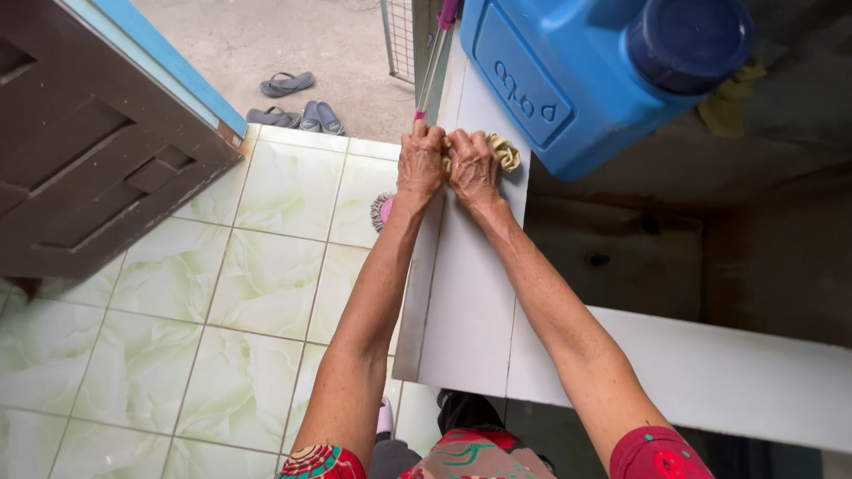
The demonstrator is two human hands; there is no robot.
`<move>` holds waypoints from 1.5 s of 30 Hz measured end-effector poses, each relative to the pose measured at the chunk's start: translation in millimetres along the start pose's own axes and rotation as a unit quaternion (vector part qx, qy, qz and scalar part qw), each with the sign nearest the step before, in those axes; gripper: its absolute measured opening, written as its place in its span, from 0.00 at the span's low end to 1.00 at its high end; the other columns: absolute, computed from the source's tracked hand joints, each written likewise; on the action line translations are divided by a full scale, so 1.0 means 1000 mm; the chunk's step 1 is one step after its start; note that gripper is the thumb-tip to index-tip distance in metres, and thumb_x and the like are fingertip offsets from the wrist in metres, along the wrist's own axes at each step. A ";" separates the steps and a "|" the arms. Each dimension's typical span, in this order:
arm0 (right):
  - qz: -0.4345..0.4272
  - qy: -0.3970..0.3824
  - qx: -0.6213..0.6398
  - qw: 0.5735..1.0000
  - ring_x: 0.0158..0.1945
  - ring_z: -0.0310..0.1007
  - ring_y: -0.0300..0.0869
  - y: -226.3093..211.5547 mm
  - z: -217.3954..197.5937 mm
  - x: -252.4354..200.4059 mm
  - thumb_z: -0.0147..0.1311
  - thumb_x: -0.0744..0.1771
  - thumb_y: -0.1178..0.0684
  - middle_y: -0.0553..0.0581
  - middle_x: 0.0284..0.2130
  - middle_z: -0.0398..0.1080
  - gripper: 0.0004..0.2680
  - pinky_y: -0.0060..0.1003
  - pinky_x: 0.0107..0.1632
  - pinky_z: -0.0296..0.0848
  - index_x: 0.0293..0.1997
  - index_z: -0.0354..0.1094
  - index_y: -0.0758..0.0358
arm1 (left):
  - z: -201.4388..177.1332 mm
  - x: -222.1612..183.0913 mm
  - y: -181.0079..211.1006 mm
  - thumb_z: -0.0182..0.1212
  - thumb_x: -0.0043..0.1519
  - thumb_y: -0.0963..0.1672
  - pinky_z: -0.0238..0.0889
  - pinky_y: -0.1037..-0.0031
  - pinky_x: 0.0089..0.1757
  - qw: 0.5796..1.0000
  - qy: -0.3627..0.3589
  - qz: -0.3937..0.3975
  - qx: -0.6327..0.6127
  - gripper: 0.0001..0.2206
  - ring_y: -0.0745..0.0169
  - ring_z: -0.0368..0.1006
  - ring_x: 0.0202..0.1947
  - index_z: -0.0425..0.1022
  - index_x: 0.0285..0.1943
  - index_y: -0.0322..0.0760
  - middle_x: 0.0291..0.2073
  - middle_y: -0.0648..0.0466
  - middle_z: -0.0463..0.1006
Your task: Cleaning the floor with a mop and wiping down industrial water filtration equipment with a cloth.
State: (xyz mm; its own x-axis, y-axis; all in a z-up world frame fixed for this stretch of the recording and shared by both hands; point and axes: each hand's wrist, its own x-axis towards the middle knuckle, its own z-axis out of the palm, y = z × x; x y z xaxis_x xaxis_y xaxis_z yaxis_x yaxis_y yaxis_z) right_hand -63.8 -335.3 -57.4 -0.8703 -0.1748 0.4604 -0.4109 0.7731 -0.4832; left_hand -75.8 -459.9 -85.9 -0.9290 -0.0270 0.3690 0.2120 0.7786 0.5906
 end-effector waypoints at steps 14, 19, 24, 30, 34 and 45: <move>0.117 0.003 -0.018 0.993 0.39 0.74 0.64 -0.131 -0.049 -0.207 0.50 0.66 0.57 0.68 0.42 0.70 0.09 0.55 0.40 0.74 0.50 0.65 0.63 | -0.127 -0.210 0.034 0.62 0.58 0.39 0.65 0.56 0.46 0.983 -0.081 0.133 -0.099 0.11 0.40 0.69 0.45 0.75 0.50 0.37 0.46 0.45 0.73; 0.139 0.000 -0.013 0.990 0.40 0.75 0.62 -0.179 -0.080 -0.257 0.50 0.65 0.57 0.65 0.43 0.70 0.11 0.53 0.39 0.75 0.51 0.64 0.63 | -0.183 -0.248 0.064 0.65 0.53 0.40 0.65 0.58 0.40 0.977 -0.157 0.119 -0.087 0.13 0.44 0.70 0.40 0.79 0.47 0.40 0.41 0.48 0.75; 0.152 -0.007 -0.050 0.987 0.39 0.78 0.56 -0.168 -0.089 -0.267 0.48 0.69 0.57 0.61 0.42 0.71 0.10 0.47 0.35 0.78 0.56 0.64 0.60 | -0.134 -0.264 0.066 0.65 0.55 0.39 0.67 0.60 0.44 0.982 -0.097 0.142 -0.075 0.10 0.45 0.71 0.44 0.77 0.45 0.36 0.42 0.48 0.74; 0.161 0.008 -0.132 0.978 0.37 0.78 0.54 -0.098 -0.154 -0.284 0.48 0.70 0.57 0.60 0.40 0.70 0.10 0.46 0.33 0.78 0.57 0.68 0.58 | -0.050 -0.270 0.133 0.61 0.55 0.37 0.67 0.58 0.46 0.975 -0.094 0.164 -0.114 0.11 0.43 0.70 0.46 0.77 0.46 0.32 0.43 0.46 0.74; 0.177 0.044 -0.176 0.967 0.36 0.78 0.53 -0.028 -0.204 -0.300 0.47 0.69 0.58 0.60 0.38 0.69 0.12 0.46 0.34 0.78 0.59 0.69 0.59 | 0.009 -0.258 0.208 0.61 0.55 0.37 0.66 0.57 0.46 0.961 -0.117 0.194 -0.156 0.12 0.42 0.69 0.46 0.78 0.48 0.32 0.43 0.45 0.74; 0.317 0.088 -0.296 0.897 0.37 0.77 0.54 0.153 -0.335 -0.358 0.51 0.70 0.55 0.60 0.39 0.69 0.12 0.48 0.35 0.76 0.61 0.71 0.57 | 0.204 -0.261 0.401 0.60 0.55 0.37 0.68 0.61 0.50 0.925 -0.201 0.288 -0.142 0.12 0.41 0.70 0.49 0.77 0.47 0.31 0.47 0.43 0.74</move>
State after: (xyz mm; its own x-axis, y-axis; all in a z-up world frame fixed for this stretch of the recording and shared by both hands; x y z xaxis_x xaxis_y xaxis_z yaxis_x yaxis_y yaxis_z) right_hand 275.5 49.5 -46.8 -0.8010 0.4726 0.3675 0.4123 0.8805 -0.2339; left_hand 189.4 -12.5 -91.4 -0.6622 0.6216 0.4184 0.7257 0.3932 0.5646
